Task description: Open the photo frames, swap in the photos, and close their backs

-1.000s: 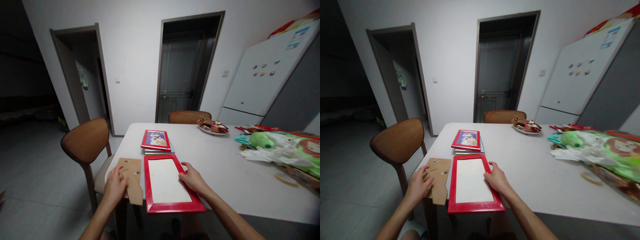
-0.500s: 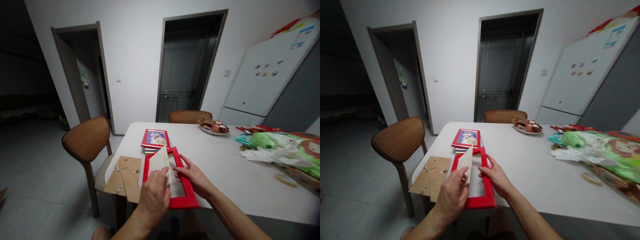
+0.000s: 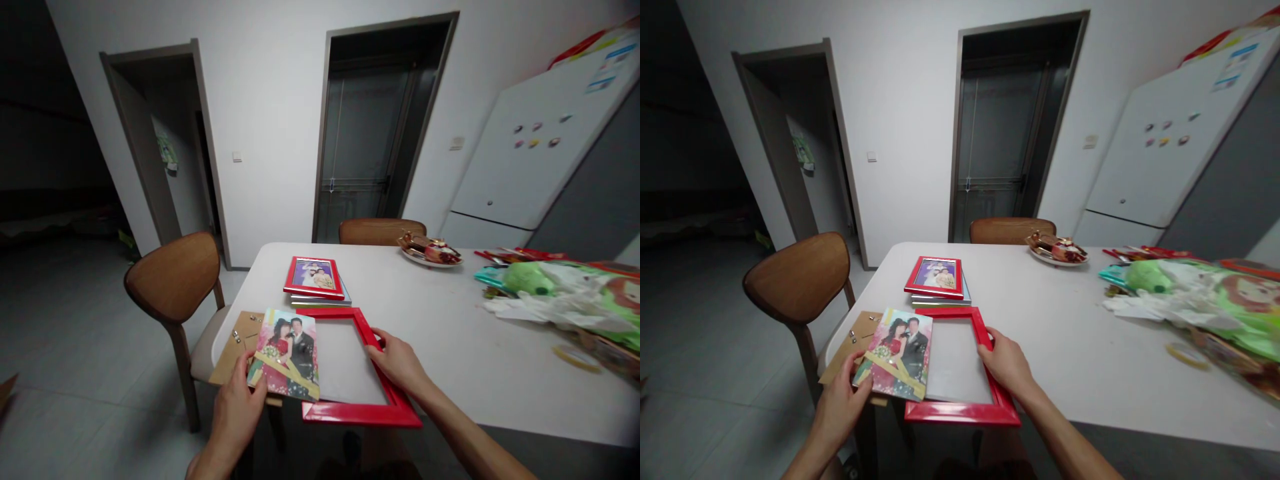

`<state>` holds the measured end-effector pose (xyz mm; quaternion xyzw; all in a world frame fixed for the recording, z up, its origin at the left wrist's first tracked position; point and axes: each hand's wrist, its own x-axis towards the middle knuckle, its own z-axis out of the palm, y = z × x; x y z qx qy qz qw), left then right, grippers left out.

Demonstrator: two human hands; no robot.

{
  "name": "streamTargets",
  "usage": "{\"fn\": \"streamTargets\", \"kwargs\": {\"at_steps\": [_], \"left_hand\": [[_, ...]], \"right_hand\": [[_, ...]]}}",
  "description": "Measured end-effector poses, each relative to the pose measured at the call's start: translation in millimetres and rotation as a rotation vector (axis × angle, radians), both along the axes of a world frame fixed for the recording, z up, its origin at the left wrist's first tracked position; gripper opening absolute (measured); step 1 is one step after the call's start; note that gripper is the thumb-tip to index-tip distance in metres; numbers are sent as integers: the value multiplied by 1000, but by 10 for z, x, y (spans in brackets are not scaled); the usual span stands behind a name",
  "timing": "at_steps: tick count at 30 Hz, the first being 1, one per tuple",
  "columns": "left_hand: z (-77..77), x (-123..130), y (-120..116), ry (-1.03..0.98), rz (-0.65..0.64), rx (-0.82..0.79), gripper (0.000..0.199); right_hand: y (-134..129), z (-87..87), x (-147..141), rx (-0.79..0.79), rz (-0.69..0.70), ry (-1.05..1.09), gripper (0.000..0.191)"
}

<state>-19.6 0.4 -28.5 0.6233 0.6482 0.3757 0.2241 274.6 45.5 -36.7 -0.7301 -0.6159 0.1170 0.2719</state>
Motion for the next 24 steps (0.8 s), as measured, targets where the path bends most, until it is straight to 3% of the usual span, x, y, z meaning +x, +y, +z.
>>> {"fn": "streamTargets", "kwargs": {"at_steps": [7,11,13,18,21,24], "left_hand": [[39,-21,-58,415,-46,54,28],[2,26,-70,481,-126,161,34],[-34,83,-84,447,-230,204,41],[-151,274,-95,433,-392,223,59],[-207,365,-39,461,-383,224,65],[-192,393,56,383,-355,256,66]], "right_hand": [[-36,-18,11,0,7,-177,38],[-60,74,-119,149,47,-163,35],[-76,114,-288,167,125,9,38],[-11,18,-836,-76,305,622,55],[85,-22,-1065,-36,261,762,61],[99,139,-1195,85,237,903,61]]}}
